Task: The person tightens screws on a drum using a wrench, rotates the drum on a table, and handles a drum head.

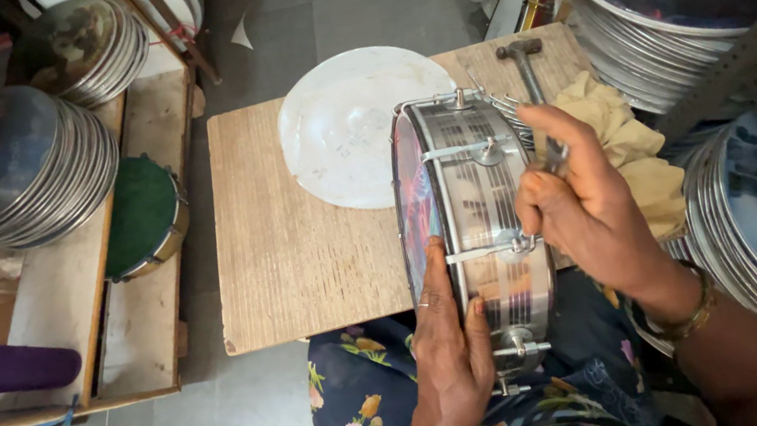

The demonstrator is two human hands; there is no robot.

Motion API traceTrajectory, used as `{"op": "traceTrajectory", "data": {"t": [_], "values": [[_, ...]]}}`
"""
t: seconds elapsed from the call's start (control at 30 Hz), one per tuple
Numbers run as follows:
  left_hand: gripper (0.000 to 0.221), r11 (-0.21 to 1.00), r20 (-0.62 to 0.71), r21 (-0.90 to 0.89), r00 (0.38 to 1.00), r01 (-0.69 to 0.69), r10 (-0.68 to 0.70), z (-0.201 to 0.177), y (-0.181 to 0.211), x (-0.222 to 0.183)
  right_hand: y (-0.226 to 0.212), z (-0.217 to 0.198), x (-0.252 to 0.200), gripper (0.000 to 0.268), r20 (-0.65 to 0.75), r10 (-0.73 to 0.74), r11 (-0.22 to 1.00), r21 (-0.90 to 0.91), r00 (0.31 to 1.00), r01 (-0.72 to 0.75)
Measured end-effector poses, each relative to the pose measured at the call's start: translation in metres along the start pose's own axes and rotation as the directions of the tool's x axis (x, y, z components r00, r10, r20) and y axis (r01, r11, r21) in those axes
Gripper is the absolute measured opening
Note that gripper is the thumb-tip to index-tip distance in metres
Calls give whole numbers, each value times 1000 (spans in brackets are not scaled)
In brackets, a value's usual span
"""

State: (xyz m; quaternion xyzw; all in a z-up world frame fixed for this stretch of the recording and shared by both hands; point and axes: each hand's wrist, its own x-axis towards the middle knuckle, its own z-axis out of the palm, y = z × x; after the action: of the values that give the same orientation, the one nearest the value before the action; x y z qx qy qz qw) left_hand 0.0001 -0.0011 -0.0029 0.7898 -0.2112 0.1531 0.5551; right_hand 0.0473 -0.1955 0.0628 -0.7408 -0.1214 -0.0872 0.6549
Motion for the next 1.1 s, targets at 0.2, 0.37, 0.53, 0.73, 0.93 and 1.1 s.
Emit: {"op": "traceTrajectory", "data": {"t": [0.2,0.37,0.53,0.73,0.93,1.1], "values": [[57,1000,-26,-16,1000,3,-4,-1,-2,3,10,-7,-13,53,-89,-170,985,-56,981,165],[58,998,-17,-51,999,37,-38,-3,-4,0,50,-3,-33,51,-74,-622,781,-120,779,612],[59,999,-22,-34,999,22,-23,-1,-6,3,58,-6,-20,39,283,-793,435,-358,540,826],[60,1000,7,-19,1000,-22,22,-2,0,4,54,-3,-23,36,157,-768,548,-340,621,764],[63,999,42,-36,999,-23,25,-2,2,9,24,-3,-22,34,5,-356,896,-283,934,343],[63,998,59,-44,997,-41,43,-3,3,5,2,-9,3,51,-28,60,993,105,998,-57]]}}
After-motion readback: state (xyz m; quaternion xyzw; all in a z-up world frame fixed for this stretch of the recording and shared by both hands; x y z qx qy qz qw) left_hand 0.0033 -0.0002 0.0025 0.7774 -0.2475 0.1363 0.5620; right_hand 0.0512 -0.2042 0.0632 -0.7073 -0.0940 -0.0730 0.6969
